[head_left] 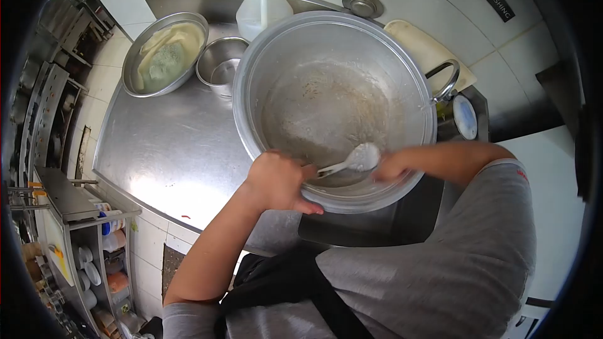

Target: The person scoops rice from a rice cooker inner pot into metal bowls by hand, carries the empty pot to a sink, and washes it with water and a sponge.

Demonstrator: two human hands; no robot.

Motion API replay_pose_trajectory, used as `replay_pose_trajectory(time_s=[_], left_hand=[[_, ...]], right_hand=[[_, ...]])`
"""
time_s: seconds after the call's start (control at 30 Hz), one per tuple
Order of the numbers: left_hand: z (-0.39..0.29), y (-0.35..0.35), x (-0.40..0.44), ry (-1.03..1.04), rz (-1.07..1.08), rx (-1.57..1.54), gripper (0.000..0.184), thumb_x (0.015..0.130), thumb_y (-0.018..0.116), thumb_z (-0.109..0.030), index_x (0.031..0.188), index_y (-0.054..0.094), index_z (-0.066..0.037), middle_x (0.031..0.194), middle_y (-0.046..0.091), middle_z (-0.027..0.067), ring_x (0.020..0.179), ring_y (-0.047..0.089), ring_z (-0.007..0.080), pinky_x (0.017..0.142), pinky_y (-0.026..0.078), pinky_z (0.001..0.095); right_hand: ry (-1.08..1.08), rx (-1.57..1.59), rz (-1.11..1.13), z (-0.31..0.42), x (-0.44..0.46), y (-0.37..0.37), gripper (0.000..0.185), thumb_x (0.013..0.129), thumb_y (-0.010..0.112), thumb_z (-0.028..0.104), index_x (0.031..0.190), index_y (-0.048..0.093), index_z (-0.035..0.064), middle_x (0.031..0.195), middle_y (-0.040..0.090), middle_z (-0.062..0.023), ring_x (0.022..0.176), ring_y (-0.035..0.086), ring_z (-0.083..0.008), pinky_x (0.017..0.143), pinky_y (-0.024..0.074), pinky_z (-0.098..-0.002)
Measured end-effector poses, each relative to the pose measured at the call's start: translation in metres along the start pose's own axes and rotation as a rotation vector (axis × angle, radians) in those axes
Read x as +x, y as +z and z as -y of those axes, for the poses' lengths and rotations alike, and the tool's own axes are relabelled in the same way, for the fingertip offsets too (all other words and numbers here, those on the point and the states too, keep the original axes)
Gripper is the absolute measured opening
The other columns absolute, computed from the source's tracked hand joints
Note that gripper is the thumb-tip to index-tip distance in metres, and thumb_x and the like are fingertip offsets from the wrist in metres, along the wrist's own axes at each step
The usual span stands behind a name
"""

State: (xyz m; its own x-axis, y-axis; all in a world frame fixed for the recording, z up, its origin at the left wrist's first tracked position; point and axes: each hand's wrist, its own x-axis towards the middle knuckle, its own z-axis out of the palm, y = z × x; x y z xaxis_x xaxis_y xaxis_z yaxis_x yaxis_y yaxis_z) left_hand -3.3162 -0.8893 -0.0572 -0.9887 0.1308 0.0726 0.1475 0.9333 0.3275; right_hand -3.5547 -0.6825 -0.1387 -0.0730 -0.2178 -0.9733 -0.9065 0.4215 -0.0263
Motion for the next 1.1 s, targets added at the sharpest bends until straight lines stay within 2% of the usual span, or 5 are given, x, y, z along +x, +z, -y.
replay_pose_trajectory(time_s=[0.27, 0.47, 0.73, 0.97, 1.1], left_hand=[[0.009, 0.01, -0.002, 0.043, -0.233, -0.267, 0.046, 0.058, 0.072, -0.048, 0.059, 0.048, -0.009, 0.057, 0.051, 0.005, 0.06, 0.057, 0.0265, 0.054, 0.044, 0.0362], [0.009, 0.007, -0.001, -0.005, -0.163, -0.29, 0.039, 0.067, 0.068, -0.043, 0.062, 0.051, -0.008, 0.058, 0.054, 0.0062, 0.06, 0.058, 0.0278, 0.054, 0.045, 0.0392], [0.011, 0.014, -0.001, -0.024, -0.243, -0.247, 0.035, 0.067, 0.068, -0.038, 0.06, 0.049, -0.009, 0.056, 0.052, 0.0052, 0.057, 0.056, 0.0265, 0.051, 0.044, 0.0372], [0.005, 0.016, 0.003, -0.066, -0.171, -0.103, 0.03, 0.07, 0.065, -0.035, 0.062, 0.052, -0.009, 0.059, 0.055, 0.0053, 0.062, 0.058, 0.0269, 0.056, 0.045, 0.0383], [0.002, 0.02, 0.005, -0.066, -0.189, -0.056, 0.027, 0.072, 0.062, -0.033, 0.062, 0.053, -0.009, 0.061, 0.056, 0.0052, 0.065, 0.058, 0.0264, 0.06, 0.046, 0.0383]], right_hand=[[-0.723, 1.346, -0.969, 0.203, 0.101, -0.123, 0.038, 0.089, 0.04, 0.016, 0.122, 0.04, -0.0027, 0.124, 0.043, -0.021, 0.116, 0.041, -0.0296, 0.098, 0.0307, -0.0384], [0.153, 1.409, -2.019, 0.086, 0.178, -0.286, 0.069, 0.09, 0.044, 0.029, 0.133, 0.016, -0.0174, 0.14, 0.017, -0.0356, 0.134, 0.014, -0.0414, 0.112, 0.012, -0.041], [-0.335, -0.222, -1.247, 0.097, 0.116, -0.106, 0.059, 0.088, 0.047, 0.036, 0.138, 0.032, 0.009, 0.145, 0.024, -0.0166, 0.135, 0.023, -0.0285, 0.108, 0.0189, -0.0472], [0.311, 0.128, -1.638, -0.055, 0.186, -0.139, 0.052, 0.089, 0.043, 0.038, 0.133, 0.041, 0.0108, 0.133, 0.044, -0.0173, 0.126, 0.039, -0.0293, 0.104, 0.0276, -0.0438], [-0.157, -0.045, -1.601, 0.068, 0.16, -0.159, 0.037, 0.093, 0.036, 0.032, 0.12, 0.053, 0.0137, 0.128, 0.05, -0.0093, 0.121, 0.044, -0.0279, 0.105, 0.0295, -0.039]])
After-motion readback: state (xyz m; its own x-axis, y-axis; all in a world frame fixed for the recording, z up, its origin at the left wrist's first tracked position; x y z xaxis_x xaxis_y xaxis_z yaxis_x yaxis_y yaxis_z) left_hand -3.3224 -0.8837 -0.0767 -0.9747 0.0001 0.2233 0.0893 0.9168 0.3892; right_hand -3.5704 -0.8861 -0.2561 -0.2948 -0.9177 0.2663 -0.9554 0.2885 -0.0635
